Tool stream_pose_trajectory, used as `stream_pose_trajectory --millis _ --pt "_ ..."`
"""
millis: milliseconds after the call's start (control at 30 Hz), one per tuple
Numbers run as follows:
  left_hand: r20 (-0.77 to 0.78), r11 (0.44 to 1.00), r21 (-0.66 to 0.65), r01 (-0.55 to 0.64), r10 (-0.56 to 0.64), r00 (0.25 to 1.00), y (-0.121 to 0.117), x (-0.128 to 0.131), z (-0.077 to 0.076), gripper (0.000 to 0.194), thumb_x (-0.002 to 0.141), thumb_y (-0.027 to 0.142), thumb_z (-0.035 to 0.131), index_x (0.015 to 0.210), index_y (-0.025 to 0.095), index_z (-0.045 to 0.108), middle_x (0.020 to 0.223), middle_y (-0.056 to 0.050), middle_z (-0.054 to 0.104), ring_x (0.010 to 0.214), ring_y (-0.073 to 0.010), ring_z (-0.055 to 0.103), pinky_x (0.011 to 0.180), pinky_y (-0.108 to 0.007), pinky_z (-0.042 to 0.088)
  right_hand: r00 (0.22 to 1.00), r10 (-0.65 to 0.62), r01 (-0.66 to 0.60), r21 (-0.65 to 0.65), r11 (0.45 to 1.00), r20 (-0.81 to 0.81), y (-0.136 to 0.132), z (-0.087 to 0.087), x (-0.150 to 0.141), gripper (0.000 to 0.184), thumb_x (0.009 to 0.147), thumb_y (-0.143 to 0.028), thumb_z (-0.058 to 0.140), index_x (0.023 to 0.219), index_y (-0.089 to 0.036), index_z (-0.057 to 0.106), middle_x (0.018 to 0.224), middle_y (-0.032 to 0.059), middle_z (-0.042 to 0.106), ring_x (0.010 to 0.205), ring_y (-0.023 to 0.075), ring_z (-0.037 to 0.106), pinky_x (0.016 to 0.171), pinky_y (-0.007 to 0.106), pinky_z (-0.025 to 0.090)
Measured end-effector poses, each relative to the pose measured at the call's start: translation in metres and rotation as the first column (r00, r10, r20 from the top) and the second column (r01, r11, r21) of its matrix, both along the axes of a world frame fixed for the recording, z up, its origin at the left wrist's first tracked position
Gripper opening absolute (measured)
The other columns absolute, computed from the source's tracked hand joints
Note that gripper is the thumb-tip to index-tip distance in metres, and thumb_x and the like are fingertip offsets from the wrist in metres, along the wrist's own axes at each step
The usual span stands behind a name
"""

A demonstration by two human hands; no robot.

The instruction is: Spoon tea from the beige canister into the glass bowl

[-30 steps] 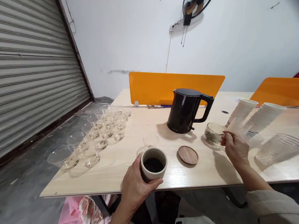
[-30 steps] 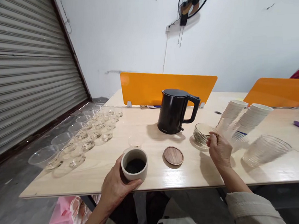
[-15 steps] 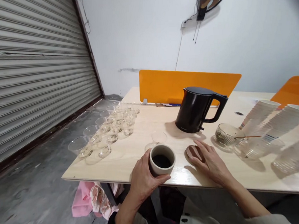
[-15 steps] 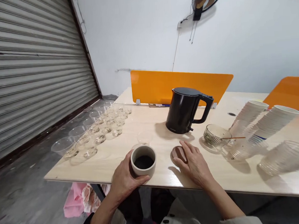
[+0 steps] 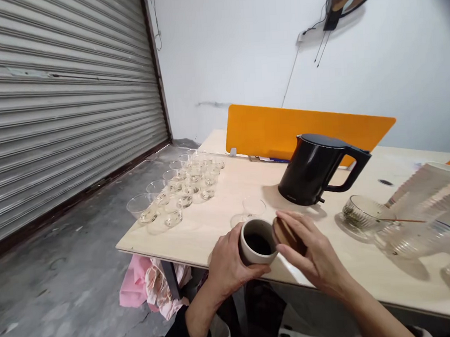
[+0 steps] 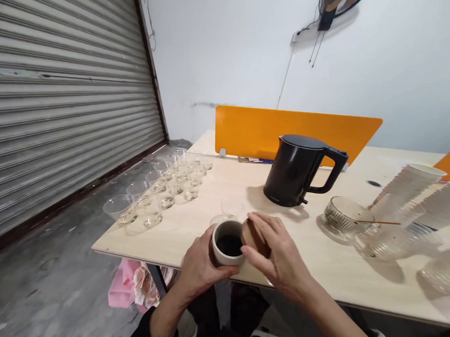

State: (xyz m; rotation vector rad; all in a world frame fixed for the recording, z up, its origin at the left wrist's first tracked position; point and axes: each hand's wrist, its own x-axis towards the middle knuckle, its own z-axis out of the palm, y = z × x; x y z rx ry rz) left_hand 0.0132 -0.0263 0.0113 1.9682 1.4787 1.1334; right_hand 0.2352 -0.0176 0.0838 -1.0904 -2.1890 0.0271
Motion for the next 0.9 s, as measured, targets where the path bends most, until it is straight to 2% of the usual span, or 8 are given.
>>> stream_pose_trajectory --millis 100,200,400,500,633,767,833,900 --pt "-0.023 1.0 0.014 -0.008 0.008 1.0 0.002 0.002 -0.002 0.097 0.062 0.054 0.085 0.144 0.028 0.041 0.134 -0.009 0.064 0.115 -0.0334 0.065 0.097 -0.049 0.053 0.988 0.121 -0.122 0.006 0.992 0.097 0.0 0.013 -0.032 0.06 0.092 -0.039 0.066 0.147 -0.023 0.05 0.141 0.0153 0.055 0.129 0.0323 0.051 0.106 0.052 0.048" --pt "-0.051 0.999 0.035 -0.029 0.031 0.998 0.003 0.004 -0.006 0.096 0.064 0.055 0.082 0.145 0.025 0.04 0.134 -0.011 0.064 0.113 -0.0352 0.065 0.094 -0.051 0.054 0.971 0.161 -0.158 -0.029 0.987 0.175 0.005 0.016 -0.051 0.057 0.092 -0.035 0.065 0.146 -0.023 0.052 0.137 0.0154 0.058 0.124 0.0326 0.052 0.101 0.052 0.052" --pt "-0.057 0.992 0.11 -0.058 0.064 0.996 0.003 0.008 -0.008 0.09 0.069 0.049 0.078 0.146 0.021 0.039 0.135 -0.014 0.063 0.111 -0.0337 0.066 0.096 -0.048 0.053 0.949 0.109 -0.109 -0.015 0.994 0.295 0.007 0.013 -0.062 0.057 0.091 -0.033 0.062 0.146 -0.019 0.054 0.133 0.0185 0.06 0.122 0.0356 0.053 0.101 0.057 0.052" --pt "-0.045 0.995 0.095 -0.037 0.042 0.998 0.002 0.007 -0.006 0.089 0.07 0.047 0.077 0.145 0.019 0.04 0.135 -0.015 0.063 0.112 -0.0342 0.066 0.098 -0.049 0.052 0.945 0.077 -0.077 -0.015 0.997 0.319 0.006 0.009 -0.062 0.063 0.089 -0.036 0.066 0.149 -0.02 0.051 0.138 0.0187 0.057 0.124 0.0371 0.051 0.1 0.058 0.052" --pt "-0.013 0.999 0.043 0.022 -0.021 1.0 0.002 0.003 -0.003 0.092 0.068 0.05 0.081 0.146 0.022 0.041 0.135 -0.014 0.063 0.115 -0.0362 0.064 0.1 -0.052 0.051 0.951 0.093 -0.085 -0.038 0.996 0.295 0.006 0.003 -0.057 0.073 0.085 -0.038 0.072 0.152 -0.024 0.046 0.14 0.0175 0.054 0.124 0.0361 0.051 0.099 0.055 0.053" --pt "0.074 0.993 0.045 0.108 -0.111 0.991 0.003 -0.008 -0.005 0.109 0.057 0.06 0.09 0.149 0.026 0.041 0.143 -0.013 0.059 0.126 -0.0371 0.057 0.108 -0.055 0.046 0.972 0.086 -0.079 -0.042 0.996 0.217 0.006 0.002 -0.034 0.068 0.087 -0.042 0.07 0.149 -0.024 0.048 0.139 0.0157 0.054 0.126 0.0333 0.052 0.102 0.05 0.052" --pt "0.172 0.987 0.037 0.156 -0.16 0.972 0.003 -0.014 -0.005 0.102 0.06 0.06 0.09 0.146 0.027 0.046 0.143 -0.011 0.058 0.128 -0.0345 0.056 0.109 -0.051 0.047 0.983 0.022 -0.021 -0.009 1.0 0.18 0.009 0.007 -0.014 0.062 0.09 -0.044 0.066 0.146 -0.024 0.051 0.14 0.0149 0.053 0.127 0.033 0.053 0.103 0.048 0.051" --pt "0.277 0.981 0.047 0.187 -0.193 0.941 0.004 -0.017 -0.005 0.078 0.073 0.055 0.083 0.14 0.027 0.054 0.139 -0.009 0.06 0.126 -0.03 0.058 0.106 -0.044 0.051 0.986 -0.069 0.061 0.054 0.997 0.149 0.018 0.017 0.006 0.058 0.092 -0.047 0.063 0.144 -0.024 0.052 0.14 0.0141 0.054 0.127 0.0335 0.053 0.105 0.049 0.048"
